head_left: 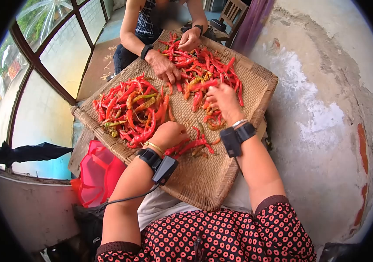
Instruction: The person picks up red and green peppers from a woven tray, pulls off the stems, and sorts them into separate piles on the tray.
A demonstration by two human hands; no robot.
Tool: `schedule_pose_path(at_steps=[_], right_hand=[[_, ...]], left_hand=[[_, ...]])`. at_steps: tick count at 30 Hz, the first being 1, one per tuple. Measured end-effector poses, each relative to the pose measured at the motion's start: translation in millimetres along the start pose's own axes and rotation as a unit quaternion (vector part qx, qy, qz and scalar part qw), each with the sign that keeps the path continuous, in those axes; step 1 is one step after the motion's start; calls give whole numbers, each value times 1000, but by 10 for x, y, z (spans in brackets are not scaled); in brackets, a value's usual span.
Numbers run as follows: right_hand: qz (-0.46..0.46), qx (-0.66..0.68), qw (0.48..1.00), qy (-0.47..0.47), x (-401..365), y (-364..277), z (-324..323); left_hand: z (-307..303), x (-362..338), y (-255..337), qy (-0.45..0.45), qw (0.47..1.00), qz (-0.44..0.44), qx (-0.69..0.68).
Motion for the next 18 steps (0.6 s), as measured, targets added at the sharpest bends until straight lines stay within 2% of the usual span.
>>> schedule_pose_path(at_steps=[1,2,3,4,5,6,8,13,17,18], right_hand=[[-21,-5,999,43,4,-61,-109],[23,-107,994,8,-17,19,-49],[23,-243,968,-64,44,232,-17],[9,-413,901,-129,-65,292,158],[-5,-569,800,-189,-207,413,315],[-5,-569,800,-189,-308,431,388],[33,-696,698,-166,-460,537,367],[16,-670,726,-154,-412,681,329],[79,-652,730,-188,-379,1060,340],[94,-617,755,-200,-427,998,385]], left_hand=[[44,-9,40,-14,1000,21,8],[48,-14,41,-15,1000,21,10],[90,-22,49,-39,999,18,22],[134,-29,52,-62,997,15,33],[128,-27,56,-61,997,15,33],[149,-27,56,-72,997,11,35],[199,-32,67,-85,996,8,37],[262,-31,208,-70,993,38,84],[233,-20,160,-43,998,22,49],[197,-6,150,-34,998,22,55]])
Point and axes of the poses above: each hand's wrist, its own x-axis towards the middle knuckle, its own z-axis out of the palm, y = z × x, the point moved 10 cm from there along x, towards the middle knuckle, and after that the axes turned 14 degrees about x, right-handed, at the moved point
